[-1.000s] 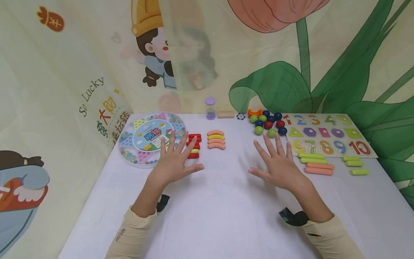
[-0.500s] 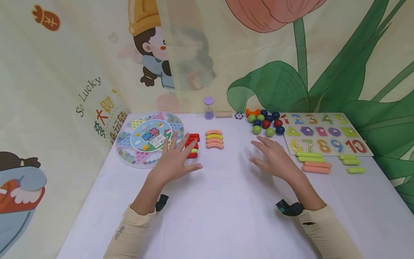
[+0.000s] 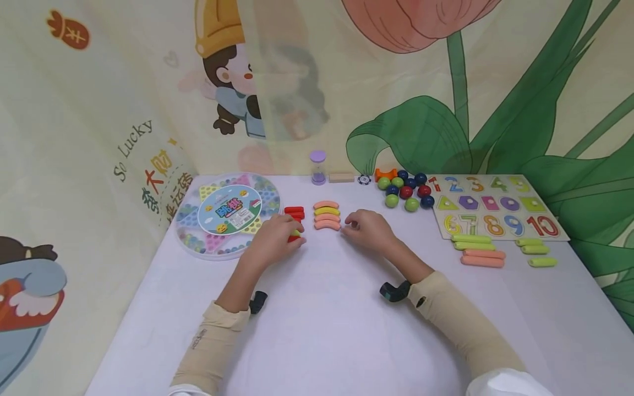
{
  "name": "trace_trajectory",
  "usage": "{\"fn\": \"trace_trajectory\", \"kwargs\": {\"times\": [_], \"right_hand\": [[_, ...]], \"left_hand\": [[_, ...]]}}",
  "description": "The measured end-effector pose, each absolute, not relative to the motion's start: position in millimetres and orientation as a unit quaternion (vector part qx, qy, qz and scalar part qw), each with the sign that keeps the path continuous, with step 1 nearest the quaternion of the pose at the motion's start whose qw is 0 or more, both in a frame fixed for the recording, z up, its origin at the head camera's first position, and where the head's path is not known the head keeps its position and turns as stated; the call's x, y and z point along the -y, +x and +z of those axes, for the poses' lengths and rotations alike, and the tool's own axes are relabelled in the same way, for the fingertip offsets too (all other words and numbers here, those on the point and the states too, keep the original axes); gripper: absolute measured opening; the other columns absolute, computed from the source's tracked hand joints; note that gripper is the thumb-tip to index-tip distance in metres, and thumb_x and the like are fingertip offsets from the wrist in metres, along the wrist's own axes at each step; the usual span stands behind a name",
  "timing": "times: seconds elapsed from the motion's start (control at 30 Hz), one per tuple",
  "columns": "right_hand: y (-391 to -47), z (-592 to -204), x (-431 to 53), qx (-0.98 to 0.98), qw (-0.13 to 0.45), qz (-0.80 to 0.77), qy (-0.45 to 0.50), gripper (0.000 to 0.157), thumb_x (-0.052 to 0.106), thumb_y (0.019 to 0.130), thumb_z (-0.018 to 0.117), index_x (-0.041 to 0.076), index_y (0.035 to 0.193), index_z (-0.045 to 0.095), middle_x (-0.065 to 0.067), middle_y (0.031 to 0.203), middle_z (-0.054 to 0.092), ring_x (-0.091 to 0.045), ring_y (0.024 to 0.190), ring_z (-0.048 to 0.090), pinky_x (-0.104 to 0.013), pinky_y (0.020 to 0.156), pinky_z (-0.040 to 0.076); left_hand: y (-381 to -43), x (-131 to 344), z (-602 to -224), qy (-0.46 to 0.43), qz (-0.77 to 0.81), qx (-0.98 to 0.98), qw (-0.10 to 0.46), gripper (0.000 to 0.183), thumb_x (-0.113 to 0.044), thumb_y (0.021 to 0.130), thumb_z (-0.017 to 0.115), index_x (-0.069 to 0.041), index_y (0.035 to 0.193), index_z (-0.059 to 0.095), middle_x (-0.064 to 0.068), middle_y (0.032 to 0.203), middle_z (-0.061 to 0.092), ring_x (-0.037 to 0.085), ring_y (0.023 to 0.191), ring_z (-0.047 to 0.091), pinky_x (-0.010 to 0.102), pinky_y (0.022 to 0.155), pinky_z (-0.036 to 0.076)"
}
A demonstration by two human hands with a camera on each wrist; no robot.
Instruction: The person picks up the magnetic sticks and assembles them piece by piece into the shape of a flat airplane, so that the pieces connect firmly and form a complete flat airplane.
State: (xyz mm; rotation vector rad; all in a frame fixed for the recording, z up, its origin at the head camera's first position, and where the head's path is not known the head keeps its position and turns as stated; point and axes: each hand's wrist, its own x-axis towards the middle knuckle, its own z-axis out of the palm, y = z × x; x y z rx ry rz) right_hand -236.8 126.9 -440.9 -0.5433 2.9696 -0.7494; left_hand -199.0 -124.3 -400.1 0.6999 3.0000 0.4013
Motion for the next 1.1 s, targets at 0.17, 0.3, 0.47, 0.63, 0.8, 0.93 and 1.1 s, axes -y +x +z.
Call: {"fn": "trace_trajectory", "kwargs": {"times": [0.17,0.3,0.47,0.63,0.8,0.93,1.1], "right_hand": [[-242,-445,-110,-0.959,-0.005,-0.221,-0.179,0.02,0.03,0.08,0.066,0.011,0.086,0.07,0.004,0.065,0.056,-0.014,0.062,0.05,-0.026,0.057,0.043],[-242,-447,-103,-0.958,0.004,-0.22,-0.184,0.017,0.03,0.081,0.067,0.013,0.08,0.068,0.005,0.061,0.054,-0.014,0.059,0.049,-0.025,0.055,0.042],[-239,-448,-103,-0.947,0.022,-0.216,-0.237,0.014,0.029,0.08,0.069,0.016,0.083,0.068,0.005,0.064,0.053,-0.013,0.061,0.049,-0.024,0.057,0.042],[-236,-449,-104,-0.922,0.037,-0.233,-0.307,0.012,0.024,0.081,0.068,0.016,0.09,0.068,0.011,0.075,0.058,-0.007,0.07,0.051,-0.021,0.065,0.044],[-233,-451,-105,-0.895,0.062,-0.25,-0.365,0.015,0.021,0.083,0.066,0.018,0.097,0.068,0.015,0.083,0.059,-0.003,0.077,0.05,-0.018,0.072,0.044],[-232,-450,-105,-0.882,0.07,-0.26,-0.386,0.015,0.019,0.084,0.065,0.019,0.098,0.068,0.015,0.086,0.057,-0.003,0.078,0.049,-0.017,0.072,0.043],[-238,-443,-107,-0.901,0.013,-0.279,-0.332,0.013,0.011,0.084,0.064,0.015,0.096,0.067,0.009,0.086,0.058,-0.006,0.077,0.05,-0.021,0.07,0.044]], "left_hand": [[-203,120,-404,0.217,0.13,-0.967,0.027,0.028,-0.033,0.079,0.069,-0.016,0.102,0.067,0.0,0.1,0.059,0.018,0.094,0.046,0.035,0.081,0.044],[-204,117,-406,0.215,0.136,-0.967,0.033,0.028,-0.031,0.079,0.069,-0.016,0.102,0.067,0.001,0.1,0.06,0.018,0.093,0.047,0.035,0.082,0.044],[-205,112,-405,0.241,0.134,-0.96,0.034,0.024,-0.028,0.079,0.069,-0.017,0.101,0.068,-0.001,0.097,0.063,0.016,0.089,0.05,0.033,0.081,0.044],[-206,109,-404,0.279,0.158,-0.945,0.061,0.022,-0.021,0.081,0.068,-0.019,0.103,0.068,-0.006,0.094,0.064,0.011,0.088,0.056,0.027,0.079,0.046],[-205,106,-405,0.297,0.185,-0.93,0.117,0.025,-0.019,0.081,0.068,-0.019,0.106,0.069,-0.005,0.098,0.064,0.012,0.092,0.057,0.025,0.079,0.046],[-200,104,-407,0.332,0.193,-0.915,0.127,0.026,-0.024,0.079,0.07,-0.019,0.105,0.069,-0.006,0.092,0.064,0.012,0.085,0.057,0.022,0.072,0.045],[-193,101,-410,0.373,0.157,-0.909,0.101,0.018,-0.032,0.078,0.07,-0.021,0.091,0.072,-0.005,0.088,0.061,0.01,0.078,0.053,0.021,0.068,0.045]]}}
